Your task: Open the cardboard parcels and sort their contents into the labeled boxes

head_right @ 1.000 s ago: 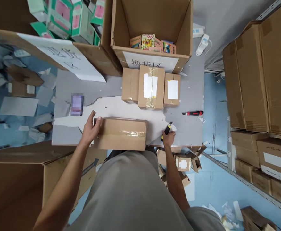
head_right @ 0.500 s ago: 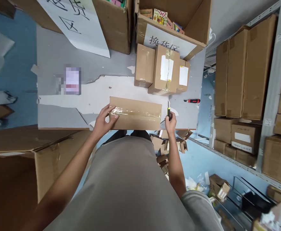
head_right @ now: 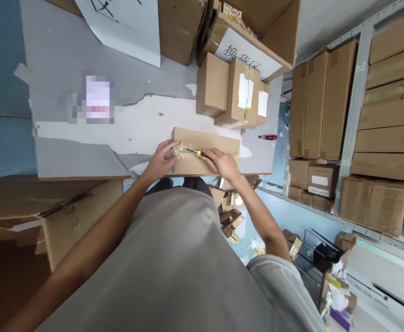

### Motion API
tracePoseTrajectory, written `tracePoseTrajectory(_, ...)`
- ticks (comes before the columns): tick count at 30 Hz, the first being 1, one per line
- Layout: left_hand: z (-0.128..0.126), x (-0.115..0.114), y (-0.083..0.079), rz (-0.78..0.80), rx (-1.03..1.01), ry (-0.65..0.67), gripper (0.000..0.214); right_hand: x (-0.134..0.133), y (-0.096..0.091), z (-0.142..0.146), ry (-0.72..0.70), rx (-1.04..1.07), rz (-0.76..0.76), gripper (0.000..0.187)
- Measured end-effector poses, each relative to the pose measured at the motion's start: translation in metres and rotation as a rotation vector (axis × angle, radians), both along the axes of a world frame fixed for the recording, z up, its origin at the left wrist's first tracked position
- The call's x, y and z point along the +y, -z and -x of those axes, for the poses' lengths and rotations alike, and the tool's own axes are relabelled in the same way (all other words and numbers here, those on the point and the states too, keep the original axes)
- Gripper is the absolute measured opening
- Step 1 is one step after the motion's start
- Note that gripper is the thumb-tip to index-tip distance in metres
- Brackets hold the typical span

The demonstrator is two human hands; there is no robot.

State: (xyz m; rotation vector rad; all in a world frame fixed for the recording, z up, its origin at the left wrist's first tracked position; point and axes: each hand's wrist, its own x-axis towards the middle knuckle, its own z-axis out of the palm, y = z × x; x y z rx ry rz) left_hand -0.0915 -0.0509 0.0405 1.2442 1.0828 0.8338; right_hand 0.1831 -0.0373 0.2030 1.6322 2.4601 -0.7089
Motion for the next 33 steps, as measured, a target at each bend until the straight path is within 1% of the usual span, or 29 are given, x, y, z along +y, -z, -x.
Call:
tracePoseTrajectory(3,-0.002,0.001,0.003,0.005,0.002,-0.003,0.066,0.01,-0.003,0.022,-0.117,-0.175,0.026,0.053)
tracePoseTrajectory(6,-0.004,0.002,0.005,0.0,0.003,-0.015,0.064,0.019,-0.005,0.035,-0.178,-0.277,0.02,0.053)
tracePoseTrajectory(9,-0.005,0.003,0.007,0.001,-0.024,-0.016,0.063,0.025,-0.008,0.044,-0.205,-0.335,0.045,0.054)
tracePoseTrajectory(14,-0.007,0.003,0.009,-0.003,-0.039,-0.01,0.063,0.03,-0.013,0.053,-0.209,-0.42,0.094,0.052)
tracePoseTrajectory(17,-0.008,0.003,0.009,0.003,-0.041,-0.015,0.064,0.032,-0.022,0.06,-0.233,-0.498,0.117,0.05)
tracePoseTrajectory(20,-0.008,0.003,0.009,0.005,-0.028,-0.022,0.066,0.036,-0.034,0.068,-0.289,-0.572,0.14,0.05)
tracePoseTrajectory(23,-0.007,0.004,0.008,0.003,-0.006,-0.014,0.068,0.04,-0.043,0.075,-0.34,-0.62,0.164,0.05)
tracePoseTrajectory(25,-0.007,0.004,0.007,0.005,-0.005,-0.012,0.069,0.044,-0.045,0.079,-0.363,-0.628,0.174,0.053)
tracePoseTrajectory(33,-0.001,0.008,0.011,0.039,-0.035,-0.031,0.077,0.047,-0.044,0.083,-0.403,-0.598,0.167,0.051)
